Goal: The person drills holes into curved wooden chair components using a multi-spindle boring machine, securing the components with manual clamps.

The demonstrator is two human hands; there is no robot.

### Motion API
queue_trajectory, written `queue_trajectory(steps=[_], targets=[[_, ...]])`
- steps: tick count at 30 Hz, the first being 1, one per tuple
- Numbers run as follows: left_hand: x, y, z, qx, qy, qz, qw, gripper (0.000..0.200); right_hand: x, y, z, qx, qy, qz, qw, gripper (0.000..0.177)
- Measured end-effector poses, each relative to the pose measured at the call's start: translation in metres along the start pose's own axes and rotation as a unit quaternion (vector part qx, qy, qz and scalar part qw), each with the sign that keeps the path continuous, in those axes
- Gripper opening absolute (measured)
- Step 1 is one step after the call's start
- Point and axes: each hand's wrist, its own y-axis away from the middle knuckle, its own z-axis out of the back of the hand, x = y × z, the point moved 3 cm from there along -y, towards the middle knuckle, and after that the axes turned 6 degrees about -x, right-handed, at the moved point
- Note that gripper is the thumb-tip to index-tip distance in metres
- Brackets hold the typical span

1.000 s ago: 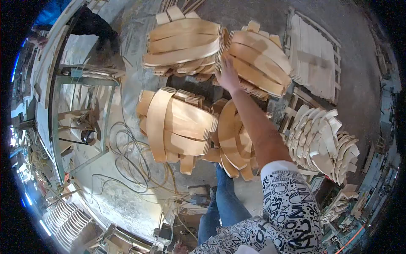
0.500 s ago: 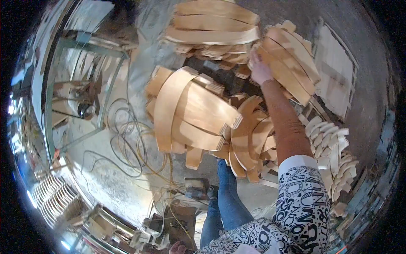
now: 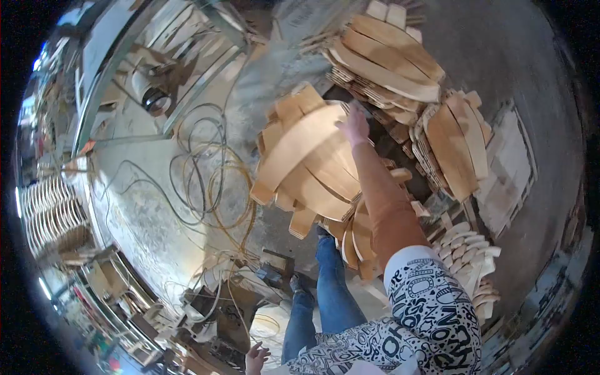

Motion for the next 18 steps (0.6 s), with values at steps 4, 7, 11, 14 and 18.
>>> queue_trajectory(steps=[4, 7, 11, 14, 18], targets=[[0.028, -0.001, -0.015, -0.015, 0.029, -0.012, 0.999, 0.053, -0.030, 0.066, -0.009, -0.066, -0.002, 0.074, 0.995, 0.062], [0.037, 0.004, -0.027, -0.012, 0.048, -0.025, 0.998, 0.054, -0.047, 0.163, 0.021, 0.052, -0.043, -0.036, 0.997, 0.080], [0.050, 0.002, -0.047, -0.002, 0.079, -0.098, 0.992, 0.051, -0.090, 0.281, 0.053, 0.095, -0.311, -0.148, 0.934, 0.077], [0.062, -0.007, -0.062, -0.001, 0.098, -0.190, 0.977, 0.055, -0.132, 0.346, 0.077, 0.119, -0.255, -0.132, 0.950, 0.059], [0.013, 0.044, -0.047, -0.002, 0.190, -0.230, 0.955, 0.092, -0.073, 0.409, 0.141, 0.281, -0.359, -0.098, 0.885, 0.055]])
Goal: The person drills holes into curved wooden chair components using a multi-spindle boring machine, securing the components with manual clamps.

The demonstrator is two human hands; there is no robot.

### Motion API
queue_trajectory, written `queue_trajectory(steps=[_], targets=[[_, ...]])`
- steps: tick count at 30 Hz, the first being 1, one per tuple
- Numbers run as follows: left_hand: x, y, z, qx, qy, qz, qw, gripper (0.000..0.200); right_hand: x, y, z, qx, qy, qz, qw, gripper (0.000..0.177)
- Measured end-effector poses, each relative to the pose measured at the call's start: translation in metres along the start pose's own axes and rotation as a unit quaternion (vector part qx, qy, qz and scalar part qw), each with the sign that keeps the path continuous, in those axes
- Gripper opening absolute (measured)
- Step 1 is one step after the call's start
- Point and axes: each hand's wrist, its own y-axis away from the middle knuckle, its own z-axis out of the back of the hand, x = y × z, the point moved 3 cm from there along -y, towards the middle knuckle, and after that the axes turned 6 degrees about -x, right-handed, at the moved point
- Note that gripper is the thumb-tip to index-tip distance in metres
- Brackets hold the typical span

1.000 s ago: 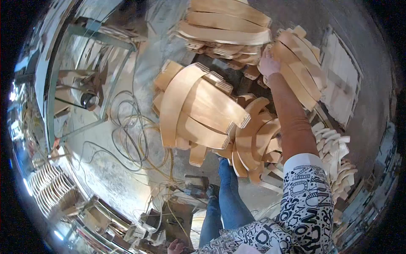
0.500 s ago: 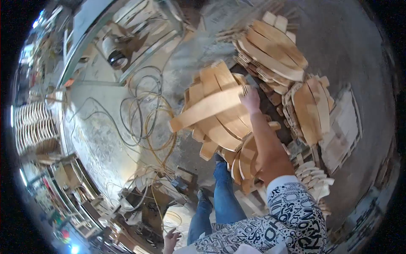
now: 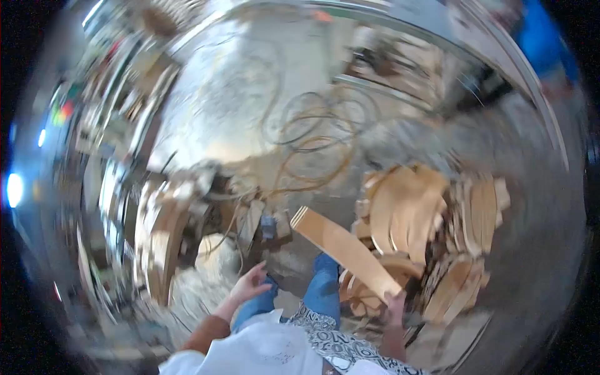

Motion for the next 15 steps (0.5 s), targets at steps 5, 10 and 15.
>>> queue_trajectory(steps=[5, 10, 15], targets=[[-0.029, 0.049, 0.039, -0.042, -0.081, -0.290, 0.953, 0.110, 0.070, 0.048, -0.081, 0.179, 0.114, -0.074, 0.974, 0.073], [-0.010, 0.136, 0.136, -0.076, 0.196, -0.212, 0.954, 0.096, 0.138, 0.141, -0.189, 0.248, 0.187, 0.044, 0.949, 0.069], [0.046, 0.220, 0.243, -0.120, 0.206, -0.257, 0.936, 0.093, 0.182, 0.268, -0.306, 0.171, 0.161, 0.137, 0.962, 0.059]])
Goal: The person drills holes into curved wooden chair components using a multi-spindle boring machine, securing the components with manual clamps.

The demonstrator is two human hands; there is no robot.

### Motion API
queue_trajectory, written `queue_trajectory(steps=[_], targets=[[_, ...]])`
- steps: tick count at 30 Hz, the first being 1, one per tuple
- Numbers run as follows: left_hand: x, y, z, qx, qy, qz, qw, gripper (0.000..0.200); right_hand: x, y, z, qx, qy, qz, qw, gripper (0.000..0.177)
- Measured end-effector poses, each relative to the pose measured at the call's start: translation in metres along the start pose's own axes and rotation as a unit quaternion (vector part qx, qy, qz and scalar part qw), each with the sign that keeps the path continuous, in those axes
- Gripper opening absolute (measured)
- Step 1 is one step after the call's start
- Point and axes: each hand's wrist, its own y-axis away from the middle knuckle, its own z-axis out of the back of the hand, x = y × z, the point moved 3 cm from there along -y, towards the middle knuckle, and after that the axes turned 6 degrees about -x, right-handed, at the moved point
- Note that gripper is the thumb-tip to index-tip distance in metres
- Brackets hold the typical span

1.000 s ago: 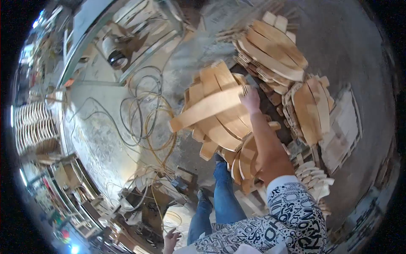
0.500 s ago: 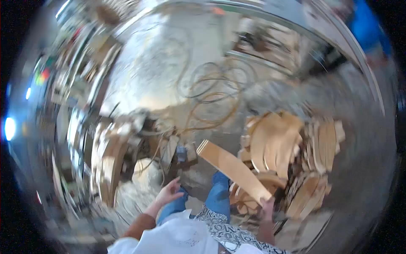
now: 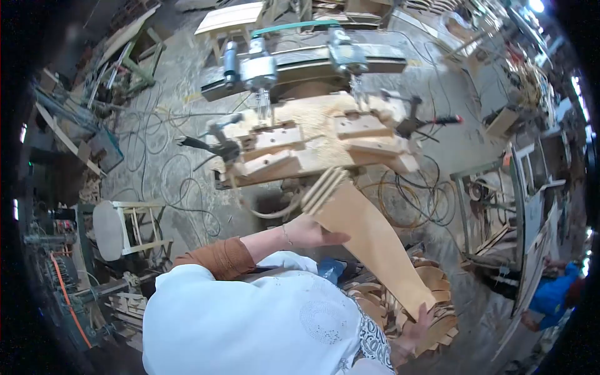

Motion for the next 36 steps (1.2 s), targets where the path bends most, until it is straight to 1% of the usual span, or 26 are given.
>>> queue_trajectory(steps=[1, 2, 3, 4, 5, 6, 7, 8, 9, 10, 12, 13, 14, 15, 16, 17, 18, 19, 20, 22, 23, 24, 27, 28, 30, 36], targets=[[-0.016, 0.011, 0.023, -0.021, 0.020, -0.067, 0.997, 0.092, 0.012, 0.006, -0.022, 0.025, -0.012, 0.002, 1.000, 0.050], [-0.036, 0.020, 0.047, -0.078, -0.002, -0.202, 0.976, 0.089, 0.041, 0.029, -0.063, 0.028, -0.001, 0.010, 1.000, 0.050], [-0.055, 0.028, 0.069, -0.137, -0.024, -0.332, 0.933, 0.085, 0.068, 0.054, -0.107, 0.117, 0.011, -0.102, 0.988, 0.057], [-0.069, 0.031, 0.091, -0.147, -0.013, -0.335, 0.931, 0.085, 0.086, 0.076, -0.138, 0.202, 0.025, -0.212, 0.956, 0.065], [-0.084, 0.034, 0.116, -0.114, 0.075, -0.362, 0.922, 0.085, 0.048, 0.028, -0.126, 0.205, 0.038, -0.204, 0.957, 0.065], [-0.093, 0.037, 0.136, -0.077, 0.160, -0.386, 0.905, 0.084, 0.016, -0.022, -0.115, 0.306, -0.003, -0.112, 0.945, 0.067], [-0.087, 0.032, 0.147, -0.083, 0.166, -0.390, 0.902, 0.084, 0.022, -0.008, -0.146, 0.267, -0.035, -0.120, 0.956, 0.069], [-0.071, 0.019, 0.151, -0.036, 0.165, -0.326, 0.930, 0.083, 0.037, 0.010, -0.196, 0.227, -0.069, -0.128, 0.963, 0.072], [-0.062, 0.013, 0.150, 0.012, 0.163, -0.260, 0.952, 0.082, 0.055, 0.017, -0.228, 0.270, -0.064, -0.131, 0.952, 0.079], [-0.065, 0.017, 0.152, 0.007, 0.167, -0.268, 0.949, 0.082, 0.071, 0.020, -0.256, 0.313, -0.059, -0.132, 0.939, 0.087], [-0.075, 0.029, 0.152, -0.047, 0.341, -0.264, 0.901, 0.077, 0.105, 0.006, -0.281, 0.286, 0.088, 0.133, 0.945, 0.099], [-0.090, 0.040, 0.150, -0.135, 0.360, -0.320, 0.866, 0.063, 0.126, 0.029, -0.299, 0.288, 0.095, 0.138, 0.943, 0.099], [-0.096, 0.044, 0.149, -0.138, 0.363, -0.323, 0.863, 0.063, 0.161, 0.074, -0.321, 0.335, 0.029, 0.219, 0.916, 0.096], [-0.102, 0.050, 0.147, -0.136, 0.327, -0.348, 0.868, 0.061, 0.181, 0.107, -0.332, 0.377, -0.038, 0.295, 0.877, 0.095], [-0.107, 0.053, 0.146, -0.134, 0.289, -0.374, 0.871, 0.058, 0.182, 0.116, -0.338, 0.379, -0.036, 0.298, 0.875, 0.095], [-0.111, 0.059, 0.147, -0.205, 0.145, -0.460, 0.852, 0.056, 0.183, 0.126, -0.343, 0.458, -0.113, 0.285, 0.834, 0.101], [-0.111, 0.063, 0.146, -0.203, 0.145, -0.462, 0.851, 0.056, 0.181, 0.140, -0.348, 0.529, -0.188, 0.267, 0.783, 0.106], [-0.117, 0.074, 0.142, -0.235, -0.004, -0.495, 0.836, 0.057, 0.194, 0.221, -0.389, 0.521, -0.160, 0.285, 0.788, 0.097], [-0.120, 0.082, 0.137, -0.261, -0.152, -0.517, 0.801, 0.058, 0.188, 0.215, -0.392, 0.517, -0.158, 0.286, 0.791, 0.097], [-0.114, 0.090, 0.140, -0.271, -0.174, -0.506, 0.800, 0.063, 0.178, 0.205, -0.397, 0.592, -0.274, 0.275, 0.706, 0.076], [-0.110, 0.096, 0.144, -0.259, -0.181, -0.489, 0.813, 0.066, 0.171, 0.207, -0.398, 0.475, -0.288, 0.263, 0.788, 0.062], [-0.104, 0.101, 0.149, -0.245, -0.187, -0.472, 0.826, 0.069, 0.169, 0.206, -0.403, 0.471, -0.285, 0.263, 0.792, 0.062], [-0.054, 0.103, 0.168, -0.235, -0.219, -0.425, 0.846, 0.072, 0.160, 0.214, -0.424, 0.553, -0.276, 0.256, 0.743, 0.051], [-0.034, 0.100, 0.175, -0.247, -0.255, -0.398, 0.846, 0.070, 0.156, 0.210, -0.431, 0.547, -0.275, 0.257, 0.748, 0.051], [0.008, 0.089, 0.184, -0.251, -0.259, -0.375, 0.854, 0.067, 0.144, 0.203, -0.447, 0.567, -0.276, 0.228, 0.742, 0.069], [0.048, 0.069, 0.203, -0.245, -0.230, -0.325, 0.884, 0.059, 0.118, 0.204, -0.478, 0.506, -0.236, 0.252, 0.791, 0.069]])
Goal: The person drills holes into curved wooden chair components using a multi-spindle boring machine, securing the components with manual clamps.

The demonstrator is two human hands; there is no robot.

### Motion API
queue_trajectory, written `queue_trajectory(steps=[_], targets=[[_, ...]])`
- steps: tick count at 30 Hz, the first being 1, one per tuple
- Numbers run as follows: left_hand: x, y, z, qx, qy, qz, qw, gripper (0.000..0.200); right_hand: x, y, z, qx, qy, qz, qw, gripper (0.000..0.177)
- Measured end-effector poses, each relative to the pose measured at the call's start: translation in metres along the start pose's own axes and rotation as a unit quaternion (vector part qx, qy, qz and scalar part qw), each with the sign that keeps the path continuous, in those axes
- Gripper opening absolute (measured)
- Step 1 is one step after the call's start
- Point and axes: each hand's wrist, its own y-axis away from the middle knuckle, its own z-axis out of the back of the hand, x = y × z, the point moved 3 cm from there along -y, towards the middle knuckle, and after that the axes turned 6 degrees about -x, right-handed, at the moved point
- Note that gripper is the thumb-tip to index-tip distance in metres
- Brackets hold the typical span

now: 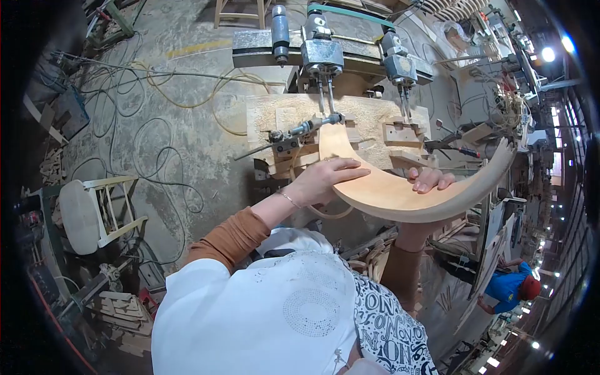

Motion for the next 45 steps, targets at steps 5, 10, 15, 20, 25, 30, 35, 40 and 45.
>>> queue_trajectory(steps=[5, 10, 15, 20, 25, 30, 35, 40, 45], targets=[[0.015, 0.002, -0.007, 0.011, 0.055, -0.015, 0.998, 0.061, -0.009, 0.001, -0.002, 0.001, 0.003, -0.002, 1.000, 0.067], [0.013, 0.002, -0.006, 0.026, 0.053, -0.026, 0.998, 0.063, -0.012, 0.005, 0.009, 0.018, -0.029, -0.001, 0.999, 0.041], [0.020, 0.006, -0.007, 0.030, 0.013, -0.041, 0.999, 0.061, -0.019, 0.014, 0.028, 0.093, -0.102, -0.019, 0.990, 0.039], [0.023, 0.005, -0.002, 0.023, 0.000, -0.045, 0.999, 0.058, -0.026, -0.002, 0.009, 0.034, -0.164, -0.138, 0.976, 0.046], [0.019, 0.001, 0.016, 0.028, 0.025, -0.021, 0.999, 0.057, -0.091, -0.027, 0.044, 0.006, 0.315, -0.462, 0.829, 0.048], [0.013, 0.019, 0.058, 0.109, 0.085, 0.009, 0.990, 0.057, -0.137, -0.038, 0.024, 0.204, 0.409, -0.625, 0.633, 0.087], [0.019, 0.044, 0.117, 0.098, 0.125, 0.085, 0.984, 0.050, -0.137, -0.051, 0.029, 0.322, 0.515, -0.493, 0.623, 0.092], [0.026, 0.059, 0.152, 0.004, 0.133, 0.119, 0.984, 0.041, -0.132, -0.054, 0.021, 0.263, 0.484, -0.567, 0.613, 0.091], [0.027, 0.059, 0.172, -0.046, 0.129, 0.131, 0.982, 0.033, -0.135, -0.053, 0.025, 0.285, 0.486, -0.521, 0.642, 0.091]])
